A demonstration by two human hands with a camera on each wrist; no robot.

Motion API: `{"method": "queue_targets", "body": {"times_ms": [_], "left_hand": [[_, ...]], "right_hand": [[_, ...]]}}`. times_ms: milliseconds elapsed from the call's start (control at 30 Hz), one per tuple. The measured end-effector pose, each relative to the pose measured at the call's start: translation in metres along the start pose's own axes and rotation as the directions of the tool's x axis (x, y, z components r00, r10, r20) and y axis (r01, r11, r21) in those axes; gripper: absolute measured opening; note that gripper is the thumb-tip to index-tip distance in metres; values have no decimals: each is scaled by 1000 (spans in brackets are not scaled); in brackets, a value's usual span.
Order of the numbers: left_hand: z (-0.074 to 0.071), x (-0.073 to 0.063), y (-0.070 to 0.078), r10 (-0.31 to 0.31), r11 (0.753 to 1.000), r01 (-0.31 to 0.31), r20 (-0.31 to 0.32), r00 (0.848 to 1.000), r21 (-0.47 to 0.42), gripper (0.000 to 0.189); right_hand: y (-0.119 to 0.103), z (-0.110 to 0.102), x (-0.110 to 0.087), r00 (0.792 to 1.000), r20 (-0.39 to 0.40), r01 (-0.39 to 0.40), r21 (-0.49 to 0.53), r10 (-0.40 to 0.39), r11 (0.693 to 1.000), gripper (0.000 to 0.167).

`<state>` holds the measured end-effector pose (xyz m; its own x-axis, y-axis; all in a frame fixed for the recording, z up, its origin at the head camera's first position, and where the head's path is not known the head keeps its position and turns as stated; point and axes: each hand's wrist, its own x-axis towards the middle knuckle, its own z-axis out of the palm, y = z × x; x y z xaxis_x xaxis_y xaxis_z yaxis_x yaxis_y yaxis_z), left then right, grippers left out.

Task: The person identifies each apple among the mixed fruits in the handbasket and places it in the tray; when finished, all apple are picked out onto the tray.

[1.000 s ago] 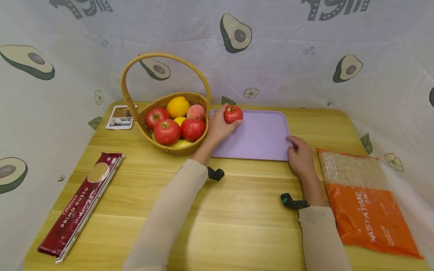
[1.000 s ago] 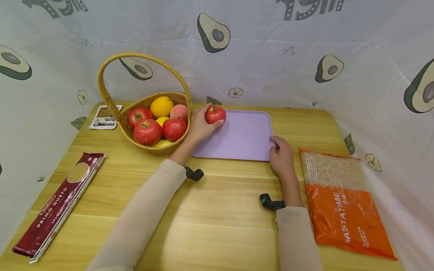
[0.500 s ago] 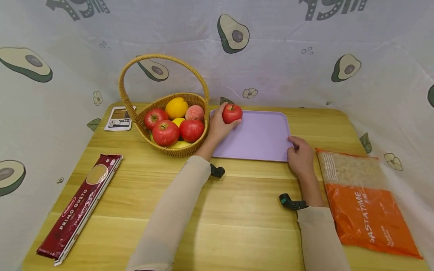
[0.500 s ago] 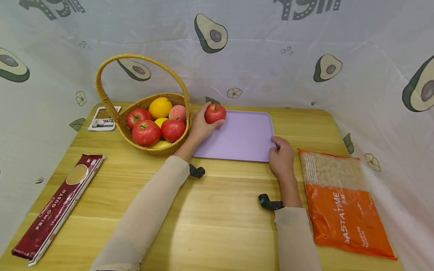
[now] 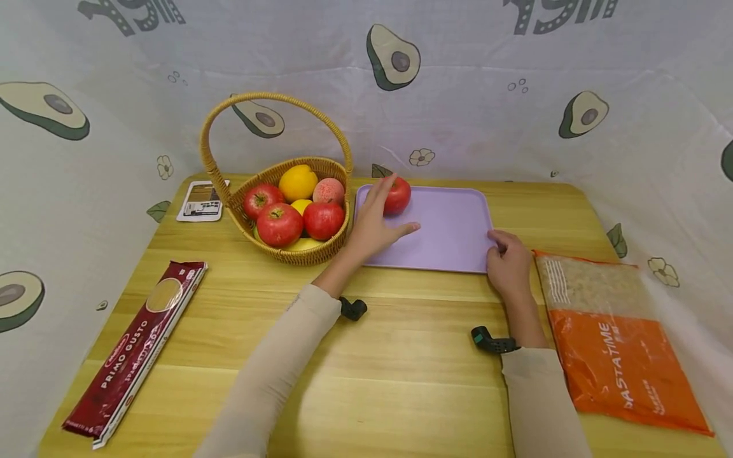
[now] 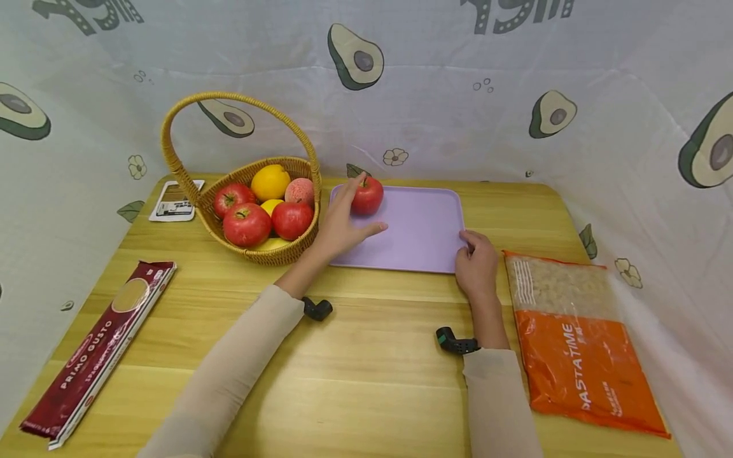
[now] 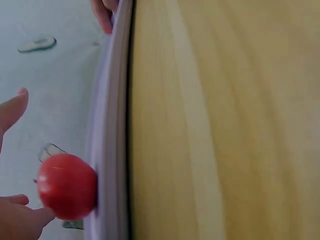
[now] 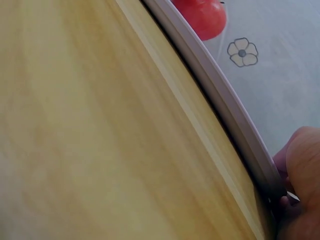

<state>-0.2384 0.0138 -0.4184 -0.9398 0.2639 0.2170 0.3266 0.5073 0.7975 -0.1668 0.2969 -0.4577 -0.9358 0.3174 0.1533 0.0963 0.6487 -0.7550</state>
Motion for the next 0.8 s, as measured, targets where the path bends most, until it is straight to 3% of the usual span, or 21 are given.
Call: {"method": "queue_targets", "body": {"times_ms": [167,433,567,800], "left_hand": [[-20,-26,14,100,995,-100,-2,995,6,98],[-77,-52,12,220,975,-219,-42,975,22,70],[-104,-60,6,205,975,-196,-85,975,105,68],[-141,-74,-5,118,975,-83,-161,980,206,72]], "right_hand": [[0,-1,0,1000,-3,6,-7,-6,1000,43],[1,-2,-2,999,-2,46,-43,-46,998,41],[1,-2,-3,998,-4,59,-34,-59,998,41],[2,-1,-1,999,3,54,-46,-54,997,42]]}}
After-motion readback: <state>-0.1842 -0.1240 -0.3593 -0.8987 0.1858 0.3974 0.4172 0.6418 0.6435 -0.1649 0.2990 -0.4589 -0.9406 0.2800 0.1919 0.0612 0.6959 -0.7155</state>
